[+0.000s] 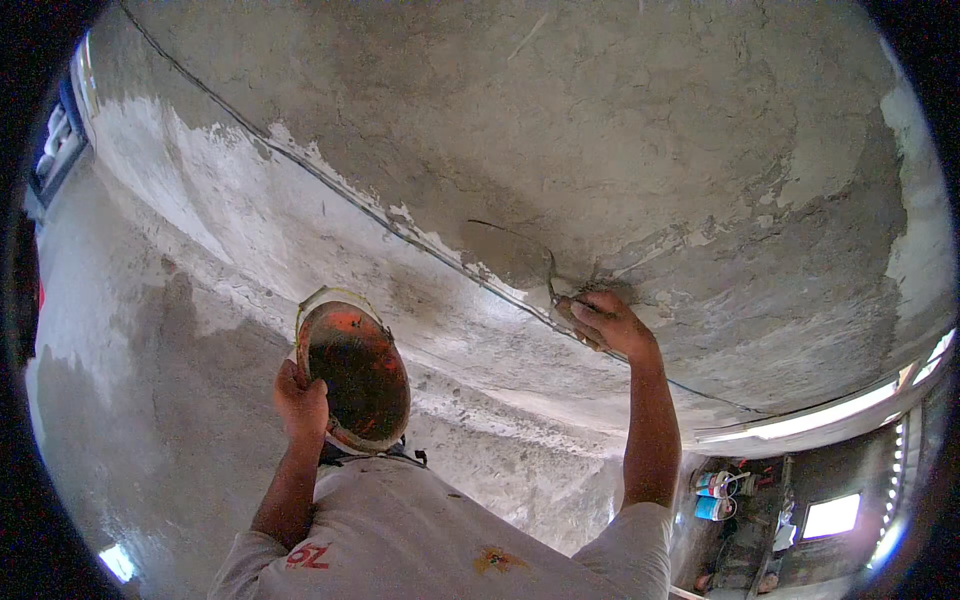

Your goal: The person patches a crack in a concrete wall with cement mixture using a trowel.

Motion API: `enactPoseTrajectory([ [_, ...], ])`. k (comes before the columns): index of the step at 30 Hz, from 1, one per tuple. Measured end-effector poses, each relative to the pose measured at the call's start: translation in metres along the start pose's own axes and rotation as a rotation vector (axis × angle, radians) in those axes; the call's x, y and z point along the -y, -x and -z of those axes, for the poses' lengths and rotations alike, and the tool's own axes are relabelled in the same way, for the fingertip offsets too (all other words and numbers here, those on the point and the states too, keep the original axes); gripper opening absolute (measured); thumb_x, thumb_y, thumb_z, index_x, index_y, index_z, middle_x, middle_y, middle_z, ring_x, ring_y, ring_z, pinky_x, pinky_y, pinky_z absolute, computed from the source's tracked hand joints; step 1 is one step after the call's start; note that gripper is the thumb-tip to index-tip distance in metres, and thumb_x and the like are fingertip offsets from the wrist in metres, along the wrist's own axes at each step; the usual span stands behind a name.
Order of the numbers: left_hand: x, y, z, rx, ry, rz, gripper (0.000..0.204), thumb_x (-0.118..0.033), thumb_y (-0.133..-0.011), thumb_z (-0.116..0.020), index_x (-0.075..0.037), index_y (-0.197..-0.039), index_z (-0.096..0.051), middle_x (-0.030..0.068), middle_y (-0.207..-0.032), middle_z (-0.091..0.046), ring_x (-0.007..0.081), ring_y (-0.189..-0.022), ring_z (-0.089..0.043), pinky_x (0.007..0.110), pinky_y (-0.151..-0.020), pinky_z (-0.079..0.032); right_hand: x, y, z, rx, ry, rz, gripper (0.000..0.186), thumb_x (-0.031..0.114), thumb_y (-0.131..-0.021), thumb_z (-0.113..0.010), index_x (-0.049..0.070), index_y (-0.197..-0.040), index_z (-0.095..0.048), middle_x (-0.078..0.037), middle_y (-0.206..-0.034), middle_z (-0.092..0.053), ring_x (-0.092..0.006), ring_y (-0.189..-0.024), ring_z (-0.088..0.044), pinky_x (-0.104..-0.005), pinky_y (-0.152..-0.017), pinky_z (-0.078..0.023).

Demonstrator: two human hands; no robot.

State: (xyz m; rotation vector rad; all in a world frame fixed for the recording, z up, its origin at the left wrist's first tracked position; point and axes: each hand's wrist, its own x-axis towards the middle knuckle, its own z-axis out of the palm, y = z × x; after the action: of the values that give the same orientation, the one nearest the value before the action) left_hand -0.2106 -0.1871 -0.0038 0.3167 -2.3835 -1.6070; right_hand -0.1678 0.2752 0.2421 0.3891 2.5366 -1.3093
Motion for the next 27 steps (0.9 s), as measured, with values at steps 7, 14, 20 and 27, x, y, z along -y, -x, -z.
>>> enactPoseTrajectory([
  [7, 0.004, -0.001, -0.001, -0.015, -0.038, -0.009, 0.030, 0.004, -0.058, -0.059, -0.004, -0.065, -0.031, 0.0133, -0.071, -0.039, 0.0376, -0.070, -0.045, 0.046, -0.063, -0.034, 0.023, 0.004, -0.006, 0.045, 0.047, -0.045, 0.040, 0.032, -0.103, -0.059, -0.004, -0.117, -0.070, -0.003, -0.064, -0.058, -0.0107, -0.048, -0.050, -0.0298, -0.044, -0.042],
  [14, -0.006, -0.002, 0.004, 0.025, -0.033, 0.017, 0.028, 0.006, -0.058, -0.056, -0.004, -0.065, -0.031, 0.0138, -0.070, -0.038, 0.0387, -0.071, -0.043, 0.047, -0.064, -0.034, 0.021, 0.011, -0.024, -0.058, 0.006, -0.070, 0.028, 0.025, -0.103, -0.060, -0.002, -0.095, -0.065, -0.004, -0.064, -0.057, -0.0109, -0.047, -0.049, -0.0287, -0.043, -0.039],
  [20, 0.003, 0.002, 0.006, 0.031, -0.106, -0.050, 0.034, 0.003, -0.065, -0.060, -0.009, -0.075, -0.030, 0.0042, -0.073, -0.027, 0.0221, -0.067, -0.030, 0.034, -0.061, -0.031, 0.006, 0.006, -0.020, 0.006, 0.013, -0.077, 0.037, 0.033, -0.104, -0.057, -0.002, -0.105, -0.068, -0.005, -0.064, -0.060, -0.0108, -0.049, -0.053, -0.0291, -0.043, -0.043],
  [27, -0.003, 0.004, 0.009, 0.032, -0.078, 0.060, 0.029, 0.003, -0.057, -0.059, -0.004, -0.065, -0.032, 0.0135, -0.069, -0.036, 0.0366, -0.066, -0.043, 0.046, -0.060, -0.032, -0.011, 0.003, -0.028, -0.009, 0.133, -0.158, 0.038, 0.034, -0.104, -0.057, -0.002, -0.103, -0.069, -0.005, -0.066, -0.061, -0.0117, -0.049, -0.053, -0.0297, -0.044, -0.045],
])
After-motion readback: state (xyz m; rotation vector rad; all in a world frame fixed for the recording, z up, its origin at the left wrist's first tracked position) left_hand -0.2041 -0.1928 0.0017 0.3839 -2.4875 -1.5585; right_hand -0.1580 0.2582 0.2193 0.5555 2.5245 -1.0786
